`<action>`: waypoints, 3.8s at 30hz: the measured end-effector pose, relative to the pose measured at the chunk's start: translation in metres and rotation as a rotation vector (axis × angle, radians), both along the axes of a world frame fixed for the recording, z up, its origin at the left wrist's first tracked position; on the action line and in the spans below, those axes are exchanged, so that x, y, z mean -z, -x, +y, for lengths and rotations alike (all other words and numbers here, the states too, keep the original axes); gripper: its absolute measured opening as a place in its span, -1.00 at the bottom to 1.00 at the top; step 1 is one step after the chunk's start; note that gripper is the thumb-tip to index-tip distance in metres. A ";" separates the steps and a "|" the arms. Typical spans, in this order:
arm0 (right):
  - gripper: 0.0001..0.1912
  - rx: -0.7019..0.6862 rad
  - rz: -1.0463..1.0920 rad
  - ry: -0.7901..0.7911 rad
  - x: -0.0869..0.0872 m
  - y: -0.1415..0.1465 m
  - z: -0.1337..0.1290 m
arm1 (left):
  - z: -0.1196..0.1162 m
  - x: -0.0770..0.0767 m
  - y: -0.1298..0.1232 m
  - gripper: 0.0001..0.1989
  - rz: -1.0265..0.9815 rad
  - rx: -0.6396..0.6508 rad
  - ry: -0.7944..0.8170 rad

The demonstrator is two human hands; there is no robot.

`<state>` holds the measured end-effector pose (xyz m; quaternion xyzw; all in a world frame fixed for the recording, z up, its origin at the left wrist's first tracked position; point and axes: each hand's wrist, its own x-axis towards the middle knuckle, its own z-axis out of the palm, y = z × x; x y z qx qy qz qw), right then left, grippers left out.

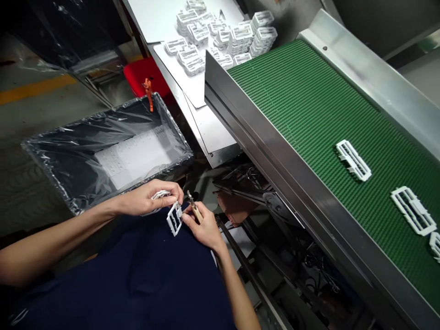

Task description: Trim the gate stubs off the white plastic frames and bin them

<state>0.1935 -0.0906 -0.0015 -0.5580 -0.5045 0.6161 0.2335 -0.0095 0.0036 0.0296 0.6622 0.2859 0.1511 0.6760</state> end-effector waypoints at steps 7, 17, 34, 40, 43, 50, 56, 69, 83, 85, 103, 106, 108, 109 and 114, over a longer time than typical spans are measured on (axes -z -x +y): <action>-0.63 -0.386 -0.646 -0.258 -0.067 -0.040 0.008 | -0.002 -0.011 -0.014 -0.81 0.079 0.071 -0.101; -0.60 -0.625 -0.967 -0.277 -0.107 -0.037 0.024 | 0.001 -0.013 -0.022 -0.82 0.118 0.104 -0.114; -0.81 -0.829 -1.142 -0.387 -0.130 -0.032 0.044 | 0.001 -0.018 -0.030 -0.83 0.142 0.123 -0.112; -0.98 -0.852 -1.192 -0.372 -0.131 -0.024 0.051 | -0.003 -0.014 -0.030 -0.81 0.132 0.119 -0.060; -0.96 -0.840 -1.162 -0.313 -0.123 -0.027 0.053 | -0.005 -0.012 -0.029 -0.79 0.123 0.087 -0.012; -0.86 -0.561 -1.117 -0.011 -0.101 -0.067 0.034 | -0.012 0.007 -0.023 -0.65 0.064 0.070 0.292; -0.84 -0.308 -1.015 -0.076 -0.078 -0.073 0.009 | -0.021 0.037 -0.027 -0.64 -0.080 -0.055 0.614; -0.69 -0.362 -0.993 -0.362 -0.071 -0.046 0.016 | -0.021 0.025 -0.035 -0.37 -0.321 -0.166 0.981; -0.86 -0.387 -0.950 -0.369 -0.072 -0.046 0.019 | -0.021 0.026 -0.029 -0.39 -0.294 -0.122 0.938; -0.88 -0.343 -0.914 -0.352 -0.070 -0.047 0.018 | -0.021 0.025 -0.030 -0.41 -0.312 -0.129 0.957; -0.76 -0.311 -1.154 -0.504 -0.072 -0.036 0.015 | -0.018 0.017 -0.040 -0.47 -0.311 -0.224 0.960; -0.75 -0.300 -1.175 -0.528 -0.070 -0.036 0.015 | -0.018 0.017 -0.041 -0.46 -0.305 -0.234 0.949; -0.74 -0.296 -1.187 -0.536 -0.070 -0.036 0.015 | -0.018 0.017 -0.042 -0.46 -0.301 -0.238 0.946; -0.74 -0.295 -1.191 -0.539 -0.070 -0.036 0.015 | -0.018 0.018 -0.042 -0.47 -0.299 -0.238 0.947; -0.76 -0.298 -1.201 -0.557 -0.070 -0.036 0.017 | -0.017 0.018 -0.042 -0.47 -0.287 -0.238 0.954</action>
